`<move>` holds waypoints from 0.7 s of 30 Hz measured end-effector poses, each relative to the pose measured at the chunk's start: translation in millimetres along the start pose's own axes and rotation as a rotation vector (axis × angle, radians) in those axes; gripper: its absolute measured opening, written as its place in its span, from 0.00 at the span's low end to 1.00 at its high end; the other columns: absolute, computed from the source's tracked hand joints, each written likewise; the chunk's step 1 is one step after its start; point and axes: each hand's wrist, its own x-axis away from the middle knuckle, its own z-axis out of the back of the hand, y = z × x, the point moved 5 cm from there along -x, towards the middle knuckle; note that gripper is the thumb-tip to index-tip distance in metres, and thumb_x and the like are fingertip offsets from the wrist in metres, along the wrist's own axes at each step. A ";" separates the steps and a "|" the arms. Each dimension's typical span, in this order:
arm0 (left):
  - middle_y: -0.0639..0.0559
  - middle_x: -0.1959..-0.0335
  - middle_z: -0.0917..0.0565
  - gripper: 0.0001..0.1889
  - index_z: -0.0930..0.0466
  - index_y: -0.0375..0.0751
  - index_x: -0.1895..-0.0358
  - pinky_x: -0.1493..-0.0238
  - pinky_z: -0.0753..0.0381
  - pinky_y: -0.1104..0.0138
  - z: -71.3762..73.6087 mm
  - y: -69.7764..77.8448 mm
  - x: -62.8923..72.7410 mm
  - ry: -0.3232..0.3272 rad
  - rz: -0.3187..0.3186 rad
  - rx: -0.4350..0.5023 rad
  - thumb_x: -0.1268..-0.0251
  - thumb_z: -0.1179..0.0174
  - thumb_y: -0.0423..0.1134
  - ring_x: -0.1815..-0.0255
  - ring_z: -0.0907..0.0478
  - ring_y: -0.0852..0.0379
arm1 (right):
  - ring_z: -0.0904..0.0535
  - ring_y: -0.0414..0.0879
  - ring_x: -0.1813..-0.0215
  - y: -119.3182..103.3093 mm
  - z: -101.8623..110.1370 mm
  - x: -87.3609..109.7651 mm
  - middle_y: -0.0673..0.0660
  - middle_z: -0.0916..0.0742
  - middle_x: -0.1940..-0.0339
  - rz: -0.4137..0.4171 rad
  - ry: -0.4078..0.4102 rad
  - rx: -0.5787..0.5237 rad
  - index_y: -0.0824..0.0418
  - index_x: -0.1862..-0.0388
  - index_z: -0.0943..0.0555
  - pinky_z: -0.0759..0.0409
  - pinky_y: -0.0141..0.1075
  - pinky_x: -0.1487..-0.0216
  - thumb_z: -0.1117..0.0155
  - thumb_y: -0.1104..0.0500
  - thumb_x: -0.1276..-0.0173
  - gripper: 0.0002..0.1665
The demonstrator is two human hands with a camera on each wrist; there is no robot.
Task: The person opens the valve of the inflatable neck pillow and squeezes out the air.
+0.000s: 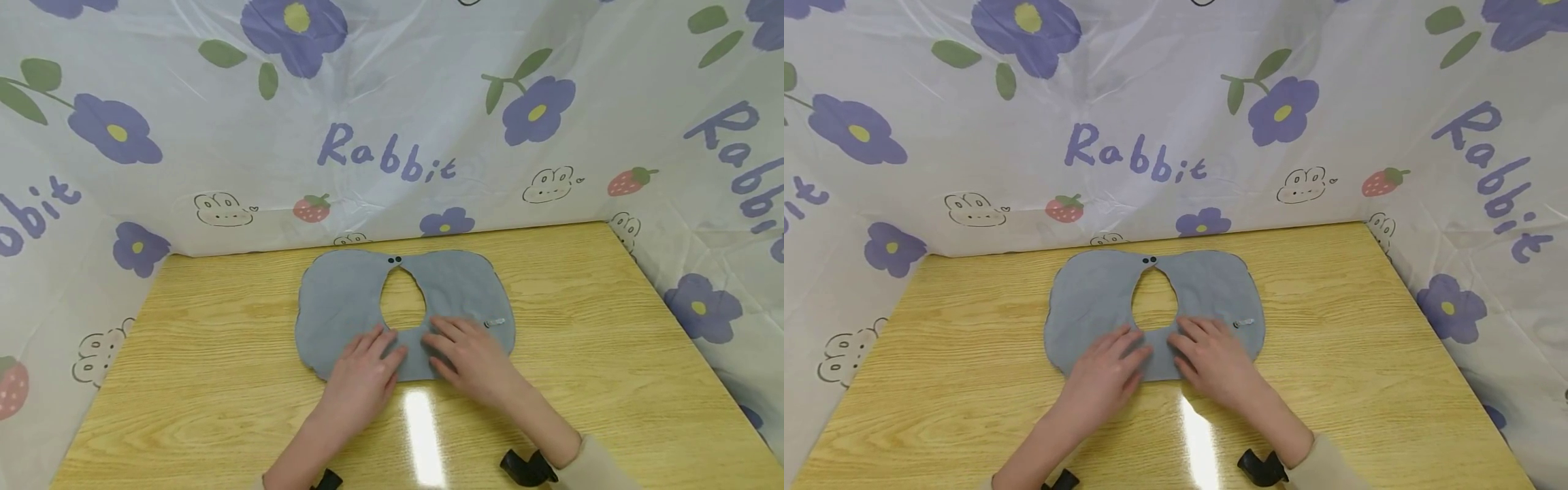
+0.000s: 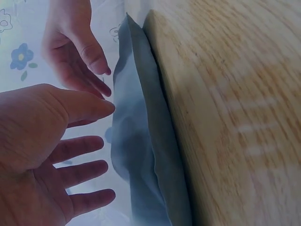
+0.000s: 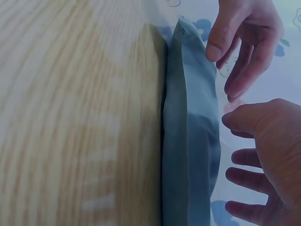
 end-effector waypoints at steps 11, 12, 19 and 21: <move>0.41 0.42 0.18 0.14 0.11 0.44 0.50 0.41 0.20 0.47 -9.7 -1.8 0.5 -0.026 0.005 0.004 0.40 0.26 0.34 0.35 0.24 0.37 | 0.22 0.58 0.35 0.9 -10.0 2.5 0.61 0.18 0.34 0.013 -0.002 0.001 0.57 0.43 0.14 0.23 0.55 0.38 0.26 0.54 0.31 0.20; 0.41 0.42 0.18 0.14 0.11 0.44 0.50 0.41 0.20 0.47 -10.8 -2.1 0.8 -0.026 0.003 0.004 0.40 0.26 0.34 0.35 0.23 0.38 | 0.22 0.58 0.35 1.2 -11.1 2.7 0.61 0.18 0.34 0.012 -0.005 0.001 0.57 0.43 0.14 0.22 0.55 0.38 0.26 0.54 0.31 0.20; 0.41 0.43 0.17 0.13 0.11 0.43 0.51 0.40 0.20 0.49 -15.6 -3.5 2.5 -0.024 -0.001 0.018 0.39 0.27 0.32 0.35 0.23 0.39 | 0.22 0.57 0.35 0.9 -14.4 3.5 0.61 0.18 0.35 0.008 -0.019 0.003 0.57 0.44 0.14 0.22 0.53 0.38 0.27 0.53 0.31 0.19; 0.41 0.43 0.17 0.13 0.11 0.43 0.51 0.40 0.20 0.48 -16.7 -3.9 3.0 -0.032 0.003 0.020 0.39 0.27 0.32 0.35 0.23 0.39 | 0.22 0.57 0.36 1.1 -15.1 3.8 0.61 0.18 0.35 0.005 -0.016 0.000 0.57 0.44 0.14 0.22 0.53 0.39 0.26 0.54 0.31 0.19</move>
